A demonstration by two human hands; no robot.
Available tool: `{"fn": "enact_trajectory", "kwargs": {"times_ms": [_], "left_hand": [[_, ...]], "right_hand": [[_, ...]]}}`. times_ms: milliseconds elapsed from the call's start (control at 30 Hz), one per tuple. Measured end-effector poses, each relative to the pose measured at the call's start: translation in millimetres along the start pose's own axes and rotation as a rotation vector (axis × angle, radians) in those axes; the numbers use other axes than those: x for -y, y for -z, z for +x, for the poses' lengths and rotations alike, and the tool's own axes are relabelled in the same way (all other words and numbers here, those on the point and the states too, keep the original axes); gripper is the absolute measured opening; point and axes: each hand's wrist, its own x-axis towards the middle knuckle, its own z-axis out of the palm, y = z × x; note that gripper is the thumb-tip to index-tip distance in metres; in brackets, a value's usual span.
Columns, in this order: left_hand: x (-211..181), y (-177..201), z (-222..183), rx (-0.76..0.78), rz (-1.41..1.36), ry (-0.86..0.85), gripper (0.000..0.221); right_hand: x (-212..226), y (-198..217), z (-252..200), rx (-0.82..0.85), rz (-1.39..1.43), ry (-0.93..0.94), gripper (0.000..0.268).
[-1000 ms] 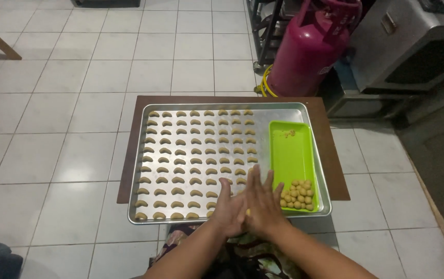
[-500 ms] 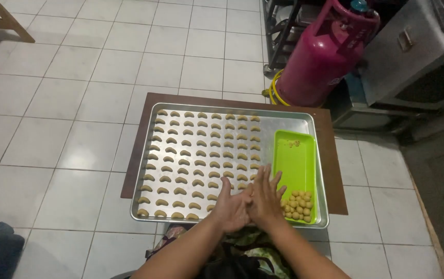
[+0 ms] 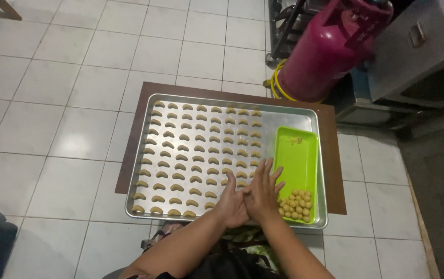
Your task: Shaping small dough balls into crescent-shaped pastries and arranging them in rows on a baking sheet.
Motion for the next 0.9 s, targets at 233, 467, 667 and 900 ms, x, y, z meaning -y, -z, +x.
{"fn": "enact_trajectory", "kwargs": {"times_ms": [233,467,667,900], "left_hand": [[-11,1,-3,-0.248,0.174,-0.165,0.105],[8,55,13,-0.178,0.501,-0.392,0.173],[4,-53,-4,-0.553,0.305,-0.163,0.095],[9,-60,-11,-0.344,0.328,-0.285,0.102]], "right_hand": [[10,-19,-15,0.108,-0.036,0.192,0.123],[3,-13,-7,-0.041,-0.05,0.108,0.109],[3,-11,4,-0.113,-0.015,0.044,0.092],[0,-16,2,-0.081,-0.014,0.051,0.097]]}}
